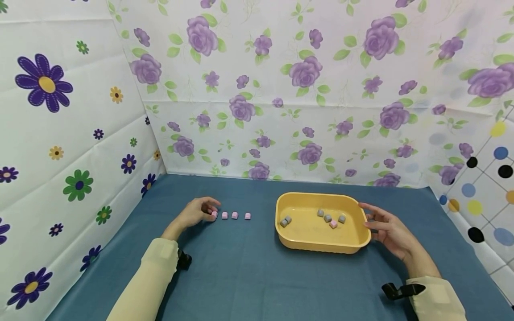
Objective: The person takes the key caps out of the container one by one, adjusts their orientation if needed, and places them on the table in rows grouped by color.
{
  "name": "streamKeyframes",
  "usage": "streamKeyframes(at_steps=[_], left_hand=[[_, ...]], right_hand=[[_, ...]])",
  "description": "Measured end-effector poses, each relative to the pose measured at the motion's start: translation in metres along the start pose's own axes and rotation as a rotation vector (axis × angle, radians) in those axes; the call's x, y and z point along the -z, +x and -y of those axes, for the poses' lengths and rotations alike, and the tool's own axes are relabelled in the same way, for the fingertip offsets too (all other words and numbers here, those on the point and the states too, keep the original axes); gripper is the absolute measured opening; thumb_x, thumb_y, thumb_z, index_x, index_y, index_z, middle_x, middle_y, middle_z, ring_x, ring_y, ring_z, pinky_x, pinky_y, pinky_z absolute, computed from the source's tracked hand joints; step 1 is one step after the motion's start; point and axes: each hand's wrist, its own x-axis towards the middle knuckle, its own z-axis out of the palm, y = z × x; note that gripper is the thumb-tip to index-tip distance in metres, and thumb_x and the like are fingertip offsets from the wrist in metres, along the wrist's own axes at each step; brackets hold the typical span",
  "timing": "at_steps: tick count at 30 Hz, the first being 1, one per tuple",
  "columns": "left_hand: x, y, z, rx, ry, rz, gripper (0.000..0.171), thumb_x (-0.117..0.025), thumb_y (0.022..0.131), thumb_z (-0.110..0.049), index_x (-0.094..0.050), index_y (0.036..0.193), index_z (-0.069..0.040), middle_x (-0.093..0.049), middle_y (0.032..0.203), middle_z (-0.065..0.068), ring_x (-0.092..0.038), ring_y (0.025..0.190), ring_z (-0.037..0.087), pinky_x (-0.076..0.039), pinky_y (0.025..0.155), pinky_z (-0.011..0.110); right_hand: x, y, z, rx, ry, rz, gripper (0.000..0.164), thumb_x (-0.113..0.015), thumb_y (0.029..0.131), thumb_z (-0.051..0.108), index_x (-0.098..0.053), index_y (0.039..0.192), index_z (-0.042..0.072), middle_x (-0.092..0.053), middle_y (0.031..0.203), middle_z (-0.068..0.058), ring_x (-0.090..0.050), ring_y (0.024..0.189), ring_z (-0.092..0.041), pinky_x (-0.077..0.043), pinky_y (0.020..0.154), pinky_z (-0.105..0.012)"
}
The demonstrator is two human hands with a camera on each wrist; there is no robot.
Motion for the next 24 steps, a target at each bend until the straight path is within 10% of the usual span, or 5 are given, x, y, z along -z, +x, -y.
streamKeyframes(at_steps=[24], left_hand=[[0.002, -0.001, -0.027, -0.067, -0.046, -0.072, 0.031, -0.064, 0.097, -0.012, -0.063, 0.127, -0.01, -0.061, 0.124, 0.021, -0.059, 0.11, 0.031, -0.05, 0.089, 0.05]], right_hand=[[0.0, 0.0, 0.0, -0.003, -0.007, -0.01, 0.066, -0.056, 0.099, 0.005, -0.022, 0.156, 0.007, -0.048, 0.116, -0.012, -0.065, 0.097, -0.019, -0.058, 0.078, -0.042]])
